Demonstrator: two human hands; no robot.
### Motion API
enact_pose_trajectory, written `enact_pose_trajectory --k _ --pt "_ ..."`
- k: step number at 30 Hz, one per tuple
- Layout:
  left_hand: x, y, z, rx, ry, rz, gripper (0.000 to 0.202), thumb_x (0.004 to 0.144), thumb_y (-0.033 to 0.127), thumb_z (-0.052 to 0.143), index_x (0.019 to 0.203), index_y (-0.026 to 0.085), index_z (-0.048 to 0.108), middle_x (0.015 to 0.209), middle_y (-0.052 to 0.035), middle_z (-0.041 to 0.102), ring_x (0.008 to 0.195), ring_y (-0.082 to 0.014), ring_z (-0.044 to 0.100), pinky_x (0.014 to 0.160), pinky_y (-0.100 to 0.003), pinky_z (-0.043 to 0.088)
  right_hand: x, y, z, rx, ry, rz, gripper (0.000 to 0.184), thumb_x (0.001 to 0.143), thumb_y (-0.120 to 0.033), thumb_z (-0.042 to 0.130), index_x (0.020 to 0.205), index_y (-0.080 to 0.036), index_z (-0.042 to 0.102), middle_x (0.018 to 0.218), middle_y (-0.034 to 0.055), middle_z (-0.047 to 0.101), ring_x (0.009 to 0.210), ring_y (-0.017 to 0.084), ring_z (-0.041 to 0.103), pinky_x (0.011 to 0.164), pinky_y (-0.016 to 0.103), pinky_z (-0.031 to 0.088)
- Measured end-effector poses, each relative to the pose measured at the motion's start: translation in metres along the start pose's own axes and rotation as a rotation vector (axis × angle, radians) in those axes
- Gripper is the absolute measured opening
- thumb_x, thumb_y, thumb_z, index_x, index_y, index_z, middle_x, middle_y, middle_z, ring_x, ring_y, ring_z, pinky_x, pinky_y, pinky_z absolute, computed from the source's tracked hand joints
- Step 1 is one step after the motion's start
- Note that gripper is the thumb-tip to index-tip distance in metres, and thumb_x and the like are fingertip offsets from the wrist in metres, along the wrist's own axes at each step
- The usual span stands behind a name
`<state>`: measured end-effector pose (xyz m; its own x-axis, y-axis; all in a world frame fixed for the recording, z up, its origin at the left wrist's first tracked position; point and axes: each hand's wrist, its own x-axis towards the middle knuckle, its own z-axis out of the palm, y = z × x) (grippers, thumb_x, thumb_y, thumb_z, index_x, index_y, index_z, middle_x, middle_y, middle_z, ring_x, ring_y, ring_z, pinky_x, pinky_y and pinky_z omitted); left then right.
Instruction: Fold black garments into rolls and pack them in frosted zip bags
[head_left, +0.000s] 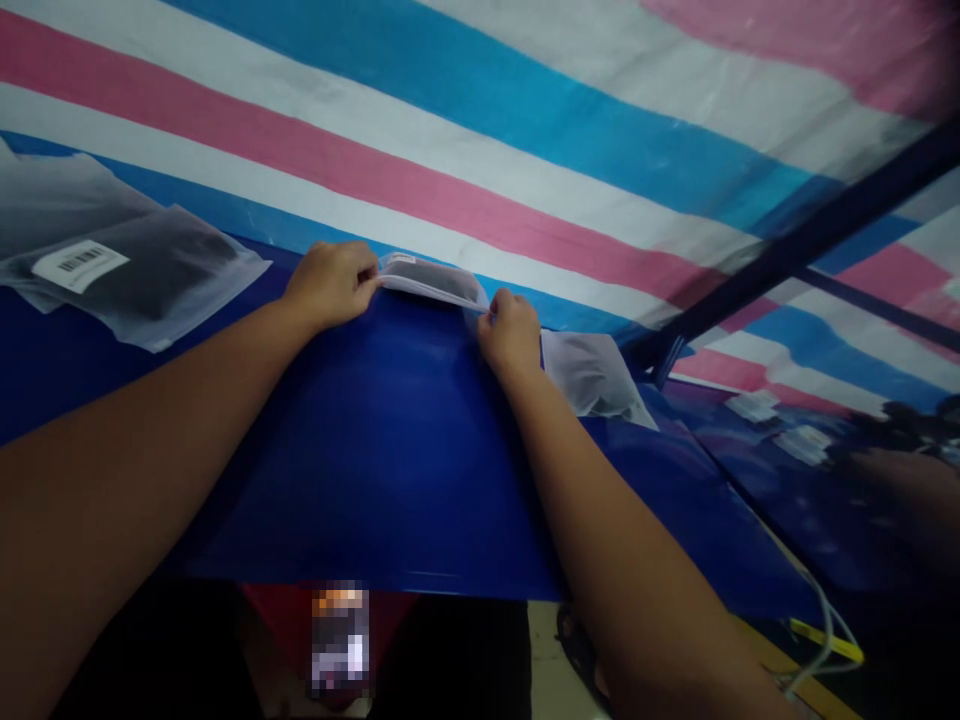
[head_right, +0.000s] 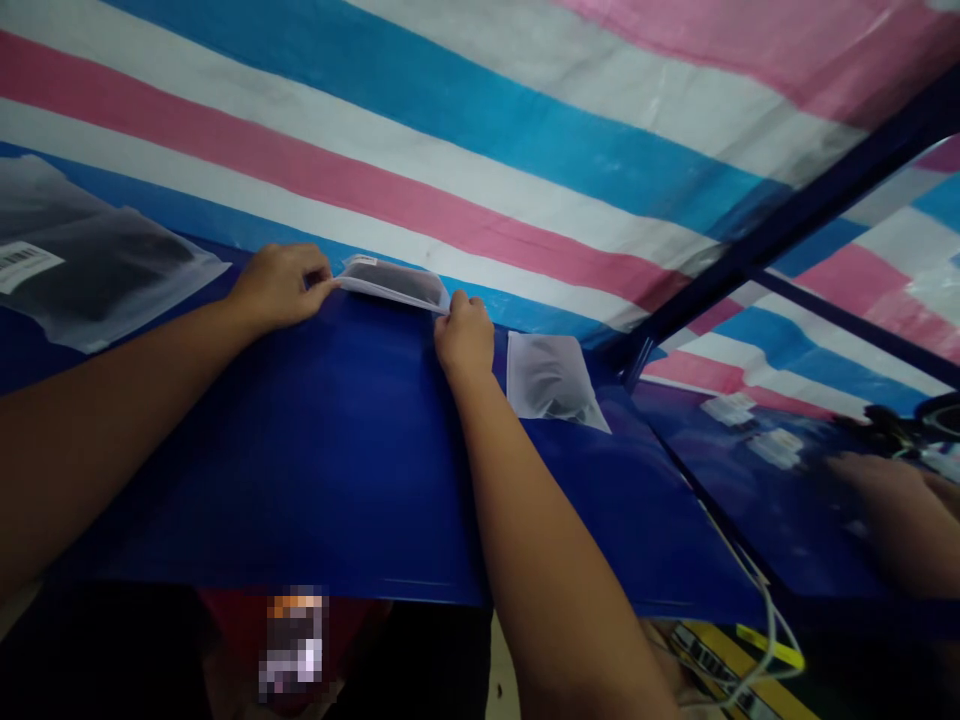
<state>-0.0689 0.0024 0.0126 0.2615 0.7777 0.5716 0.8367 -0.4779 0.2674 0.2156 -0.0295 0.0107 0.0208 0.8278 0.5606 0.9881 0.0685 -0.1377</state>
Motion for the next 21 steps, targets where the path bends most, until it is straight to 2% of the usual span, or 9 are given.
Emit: enact_pose_trajectory --k 6,10,21 --pt "-0.001 -0.001 0.004 -0.051 -0.038 -0.004 0.013 0.092 0.033 0.068 0.086 0.021 0.068 0.095 -0.0061 0.074 0.088 -0.0231 0.067 0.079 -0.036 0.047 -0.001 0.001 0.003 0.017 -0.062 -0.011 0.017 0.090 -0.007 0.058 0.100 -0.018 0.066 0.105 0.0154 0.072 0.095 0.029 0.062 0.083 0.038 0.046" --pt "-0.001 0.001 0.010 -0.125 -0.077 0.061 0.012 0.090 0.031 0.067 0.085 0.021 0.065 0.091 -0.0061 0.071 0.081 -0.0206 0.063 0.073 -0.035 0.045 -0.002 0.001 0.004 0.022 -0.113 -0.019 0.021 0.090 -0.006 0.058 0.104 -0.015 0.071 0.110 0.0169 0.075 0.098 0.029 0.065 0.085 0.038 0.047" --pt "0.002 0.000 0.017 -0.142 -0.125 0.088 0.009 0.089 0.029 0.065 0.088 0.021 0.069 0.093 -0.0076 0.071 0.081 -0.0205 0.062 0.074 -0.037 0.045 -0.002 0.004 0.012 0.025 -0.126 -0.045 0.021 0.089 -0.008 0.059 0.102 -0.015 0.074 0.105 0.0163 0.075 0.097 0.030 0.066 0.087 0.040 0.049"
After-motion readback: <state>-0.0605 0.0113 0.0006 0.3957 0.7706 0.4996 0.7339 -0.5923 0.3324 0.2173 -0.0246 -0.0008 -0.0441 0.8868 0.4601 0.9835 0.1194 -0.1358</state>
